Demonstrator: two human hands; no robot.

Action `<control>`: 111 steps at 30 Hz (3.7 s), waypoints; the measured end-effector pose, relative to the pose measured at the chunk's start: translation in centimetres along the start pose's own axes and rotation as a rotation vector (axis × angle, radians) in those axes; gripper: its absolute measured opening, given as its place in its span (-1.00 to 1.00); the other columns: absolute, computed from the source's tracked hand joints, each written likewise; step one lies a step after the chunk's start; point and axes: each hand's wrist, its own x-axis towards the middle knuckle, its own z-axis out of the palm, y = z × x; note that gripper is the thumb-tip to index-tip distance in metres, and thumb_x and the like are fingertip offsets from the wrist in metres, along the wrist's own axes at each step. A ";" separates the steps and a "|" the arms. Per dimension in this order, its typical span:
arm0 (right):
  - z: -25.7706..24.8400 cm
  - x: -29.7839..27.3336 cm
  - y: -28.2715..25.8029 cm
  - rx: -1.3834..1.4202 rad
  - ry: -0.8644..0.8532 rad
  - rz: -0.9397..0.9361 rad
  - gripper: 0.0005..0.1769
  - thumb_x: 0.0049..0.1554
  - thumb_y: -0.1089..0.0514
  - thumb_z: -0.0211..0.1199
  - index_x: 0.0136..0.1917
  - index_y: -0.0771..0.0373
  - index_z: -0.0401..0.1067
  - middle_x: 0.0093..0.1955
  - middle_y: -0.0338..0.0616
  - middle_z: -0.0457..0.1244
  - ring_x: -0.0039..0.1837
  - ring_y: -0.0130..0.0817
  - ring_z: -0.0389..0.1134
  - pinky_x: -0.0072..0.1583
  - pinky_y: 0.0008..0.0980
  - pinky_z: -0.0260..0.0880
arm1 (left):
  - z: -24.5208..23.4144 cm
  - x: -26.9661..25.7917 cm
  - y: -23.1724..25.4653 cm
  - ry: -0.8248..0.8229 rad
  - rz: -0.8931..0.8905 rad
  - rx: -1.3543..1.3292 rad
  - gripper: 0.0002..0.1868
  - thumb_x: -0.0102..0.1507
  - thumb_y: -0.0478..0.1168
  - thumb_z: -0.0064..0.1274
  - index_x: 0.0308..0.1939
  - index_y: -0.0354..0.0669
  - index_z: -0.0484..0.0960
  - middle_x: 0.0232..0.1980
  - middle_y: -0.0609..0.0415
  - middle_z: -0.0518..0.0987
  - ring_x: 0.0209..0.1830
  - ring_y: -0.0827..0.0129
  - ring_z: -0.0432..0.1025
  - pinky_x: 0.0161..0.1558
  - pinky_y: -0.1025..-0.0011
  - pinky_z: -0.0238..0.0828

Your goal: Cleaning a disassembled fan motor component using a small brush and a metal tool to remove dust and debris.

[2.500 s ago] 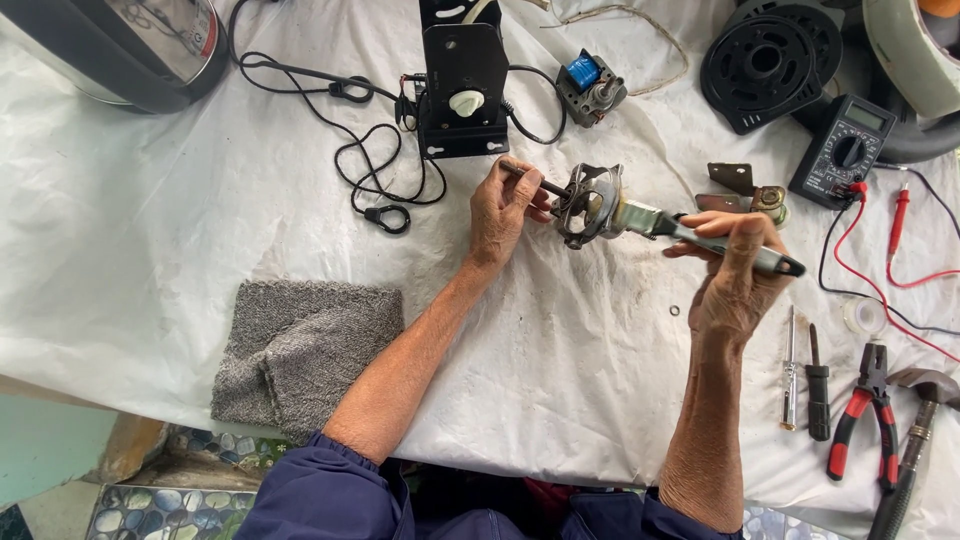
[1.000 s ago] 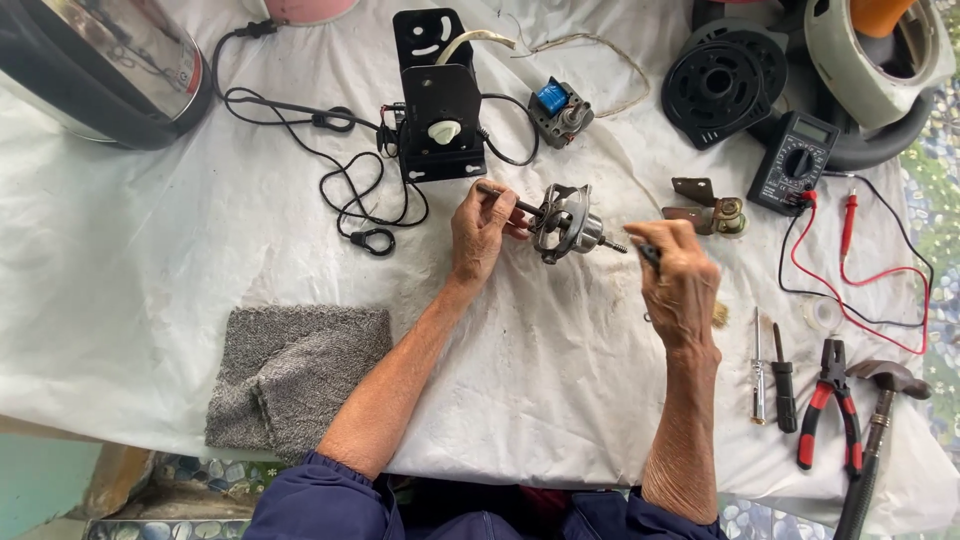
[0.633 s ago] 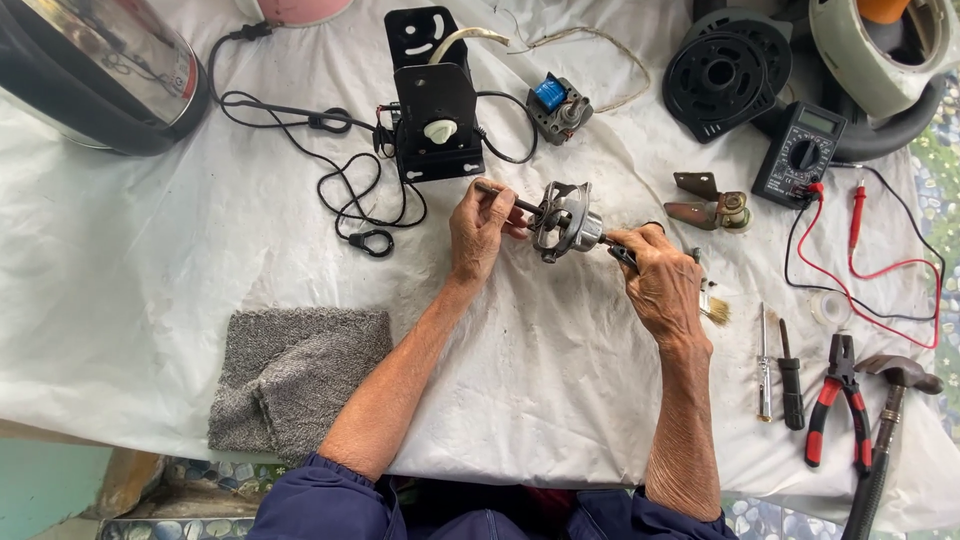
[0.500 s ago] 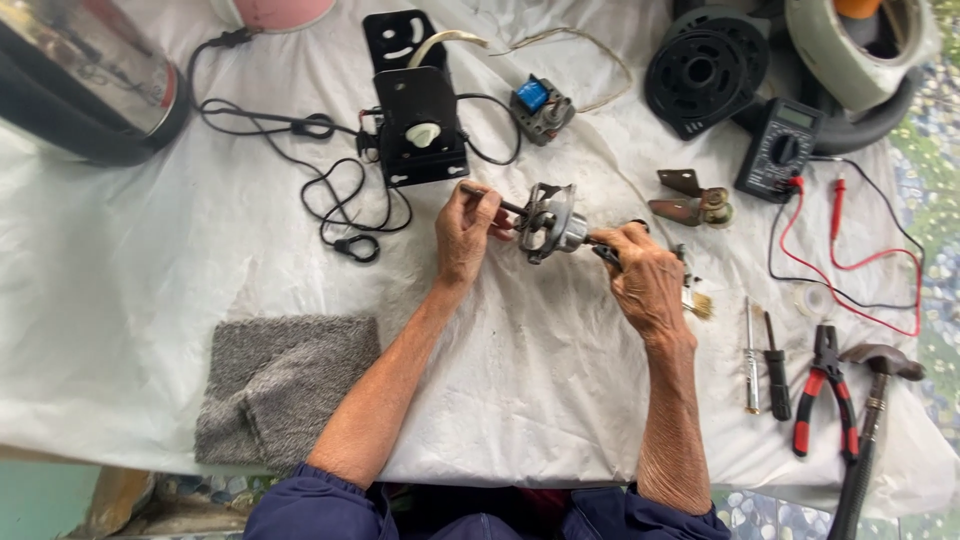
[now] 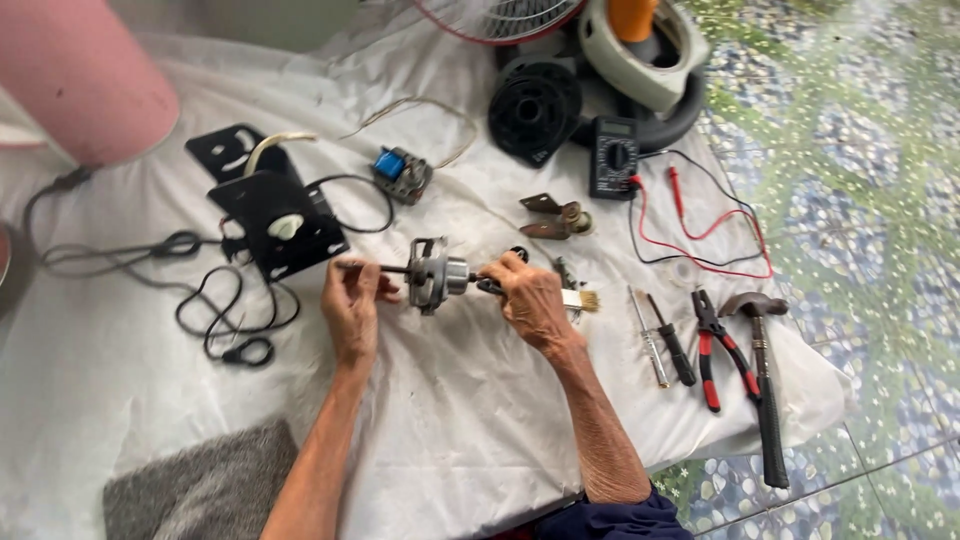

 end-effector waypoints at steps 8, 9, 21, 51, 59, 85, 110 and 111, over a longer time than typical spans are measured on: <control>-1.2 0.3 -0.8 0.059 0.118 0.046 -0.61 0.01 0.23 0.35 0.01 -0.27 0.45 -0.05 -0.46 0.23 -0.12 -0.12 0.48 -0.03 -0.18 0.53 | 0.1 0.0 0.2 -0.042 0.017 -0.002 -0.80 0.45 -0.16 0.01 -0.13 -0.24 0.44 -0.38 -0.13 0.58 -0.49 0.25 0.56 -0.45 0.41 0.61; -1.2 0.4 -0.8 0.064 0.124 0.039 -0.61 0.00 0.23 0.36 0.00 -0.27 0.46 -0.07 -0.47 0.23 -0.14 -0.12 0.48 -0.04 -0.17 0.53 | 0.0 0.0 0.0 -0.042 0.007 -0.023 -0.80 0.45 -0.16 0.02 -0.12 -0.25 0.45 -0.39 -0.13 0.58 -0.49 0.25 0.56 -0.45 0.42 0.61; -1.8 0.5 -0.8 0.131 -0.018 0.068 -0.54 0.02 0.31 0.27 0.09 -0.24 0.47 0.03 -0.34 0.25 -0.05 0.10 0.47 0.06 0.04 0.52 | -0.1 0.6 -2.0 0.007 -0.050 -0.093 -0.81 0.41 -0.18 0.04 -0.11 -0.23 0.44 -0.41 -0.08 0.58 -0.51 0.28 0.55 -0.48 0.41 0.59; -8.1 -0.2 -3.2 0.542 0.261 -0.152 -0.82 0.40 0.13 0.17 0.06 0.13 0.59 -0.03 -0.10 0.35 0.09 -0.01 0.42 0.15 -0.15 0.39 | -0.4 0.7 -2.5 0.058 -0.039 -0.206 -0.81 0.38 -0.18 0.05 -0.16 -0.24 0.46 -0.45 -0.16 0.60 -0.51 0.25 0.60 -0.54 0.46 0.64; -9.3 -2.1 -3.3 0.869 0.595 0.016 -0.18 0.42 -0.42 -0.18 -0.17 0.35 0.42 -0.18 0.02 0.28 -0.13 -0.24 0.31 -0.12 -0.39 0.14 | 0.0 0.4 0.2 0.073 -0.117 -0.079 -0.84 0.30 -0.17 -0.01 -0.27 -0.16 0.40 -0.47 0.03 0.53 -0.56 0.37 0.54 -0.60 0.49 0.57; -7.3 -0.6 -4.9 1.347 0.620 0.223 -0.51 0.38 -0.18 0.11 -0.17 0.26 0.31 -0.15 0.01 0.24 -0.06 -0.35 0.40 -0.21 -0.39 0.58 | 0.2 0.3 0.2 0.075 -0.086 -0.077 -0.87 0.30 -0.19 -0.01 -0.27 -0.14 0.41 -0.50 0.06 0.52 -0.59 0.44 0.48 -0.63 0.55 0.49; -7.2 -1.1 -5.3 1.258 0.545 -0.015 -0.55 0.41 -0.09 0.11 -0.15 0.31 0.35 -0.07 0.11 0.25 -0.13 -0.24 0.36 -0.15 -0.34 0.59 | 0.2 0.2 0.8 0.100 -0.110 -0.053 -0.88 0.28 -0.20 -0.02 -0.30 -0.13 0.42 -0.55 0.06 0.52 -0.61 0.46 0.47 -0.62 0.56 0.48; -7.0 -1.1 -5.3 1.241 0.582 0.031 -0.54 0.39 -0.15 0.15 -0.13 0.28 0.38 -0.06 0.07 0.27 -0.10 -0.26 0.38 -0.15 -0.34 0.61 | 0.3 0.2 0.8 0.103 -0.122 -0.047 -0.88 0.27 -0.19 -0.02 -0.31 -0.13 0.41 -0.56 0.05 0.53 -0.62 0.45 0.47 -0.62 0.56 0.47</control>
